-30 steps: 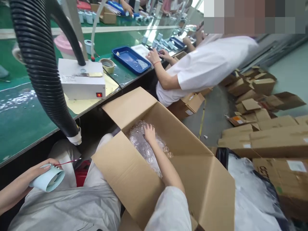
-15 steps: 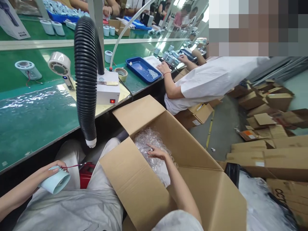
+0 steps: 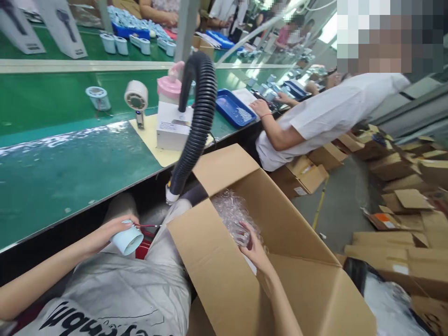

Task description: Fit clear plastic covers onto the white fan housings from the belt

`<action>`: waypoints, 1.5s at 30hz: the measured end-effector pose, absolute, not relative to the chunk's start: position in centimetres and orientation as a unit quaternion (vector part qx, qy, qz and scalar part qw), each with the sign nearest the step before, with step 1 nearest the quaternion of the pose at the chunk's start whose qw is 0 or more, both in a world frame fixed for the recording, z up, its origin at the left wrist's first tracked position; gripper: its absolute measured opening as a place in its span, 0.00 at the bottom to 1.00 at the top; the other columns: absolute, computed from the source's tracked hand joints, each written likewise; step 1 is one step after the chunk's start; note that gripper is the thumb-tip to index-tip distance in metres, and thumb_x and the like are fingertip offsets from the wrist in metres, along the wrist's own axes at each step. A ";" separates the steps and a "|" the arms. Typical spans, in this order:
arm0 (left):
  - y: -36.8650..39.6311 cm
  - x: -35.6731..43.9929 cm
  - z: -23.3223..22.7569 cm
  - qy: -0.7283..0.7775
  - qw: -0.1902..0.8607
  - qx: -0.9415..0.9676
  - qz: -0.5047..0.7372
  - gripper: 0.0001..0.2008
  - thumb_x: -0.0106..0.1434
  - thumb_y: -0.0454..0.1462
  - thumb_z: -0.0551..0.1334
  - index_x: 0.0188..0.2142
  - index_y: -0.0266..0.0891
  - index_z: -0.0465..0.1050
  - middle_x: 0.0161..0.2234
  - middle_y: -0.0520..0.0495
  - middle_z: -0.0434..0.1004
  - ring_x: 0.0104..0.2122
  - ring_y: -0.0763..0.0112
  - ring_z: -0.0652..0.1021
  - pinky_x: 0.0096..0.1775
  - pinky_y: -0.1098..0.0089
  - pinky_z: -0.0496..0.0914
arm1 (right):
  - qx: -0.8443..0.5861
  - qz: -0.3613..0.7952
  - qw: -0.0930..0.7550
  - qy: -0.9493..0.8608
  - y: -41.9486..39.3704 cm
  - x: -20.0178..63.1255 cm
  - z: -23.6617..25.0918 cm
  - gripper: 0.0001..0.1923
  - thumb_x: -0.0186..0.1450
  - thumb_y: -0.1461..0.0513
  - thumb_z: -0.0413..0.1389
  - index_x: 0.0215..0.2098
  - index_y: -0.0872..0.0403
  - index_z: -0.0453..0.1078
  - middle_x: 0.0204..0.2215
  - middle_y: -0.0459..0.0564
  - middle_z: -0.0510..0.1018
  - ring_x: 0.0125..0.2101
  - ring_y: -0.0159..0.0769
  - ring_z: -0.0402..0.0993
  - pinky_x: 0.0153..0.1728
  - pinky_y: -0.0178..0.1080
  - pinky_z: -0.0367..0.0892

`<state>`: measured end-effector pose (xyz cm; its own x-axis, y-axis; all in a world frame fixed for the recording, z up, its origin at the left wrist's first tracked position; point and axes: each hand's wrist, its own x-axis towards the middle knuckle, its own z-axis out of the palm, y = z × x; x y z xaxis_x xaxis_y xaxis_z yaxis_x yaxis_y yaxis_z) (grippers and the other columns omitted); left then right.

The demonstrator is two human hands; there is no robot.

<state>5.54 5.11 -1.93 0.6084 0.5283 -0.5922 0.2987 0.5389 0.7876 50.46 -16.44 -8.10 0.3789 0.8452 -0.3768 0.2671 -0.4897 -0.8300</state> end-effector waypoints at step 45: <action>5.3 0.2 -0.3 0.286 0.619 0.706 0.193 0.34 0.54 0.44 0.75 0.60 0.42 0.74 0.56 0.37 0.78 0.51 0.54 0.79 0.51 0.60 0.75 | -0.491 0.526 0.472 -0.509 -1.6 23.2 -0.1 0.19 0.64 0.46 0.66 0.25 0.50 0.78 0.44 0.53 0.82 0.49 0.49 0.80 0.53 0.52 0.74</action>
<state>0.18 5.27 -0.29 0.7613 0.6433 -0.0815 0.1652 -0.0708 0.9837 23.24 -1.60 -0.07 -0.0707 0.9968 -0.0366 0.0027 -0.0365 -0.9993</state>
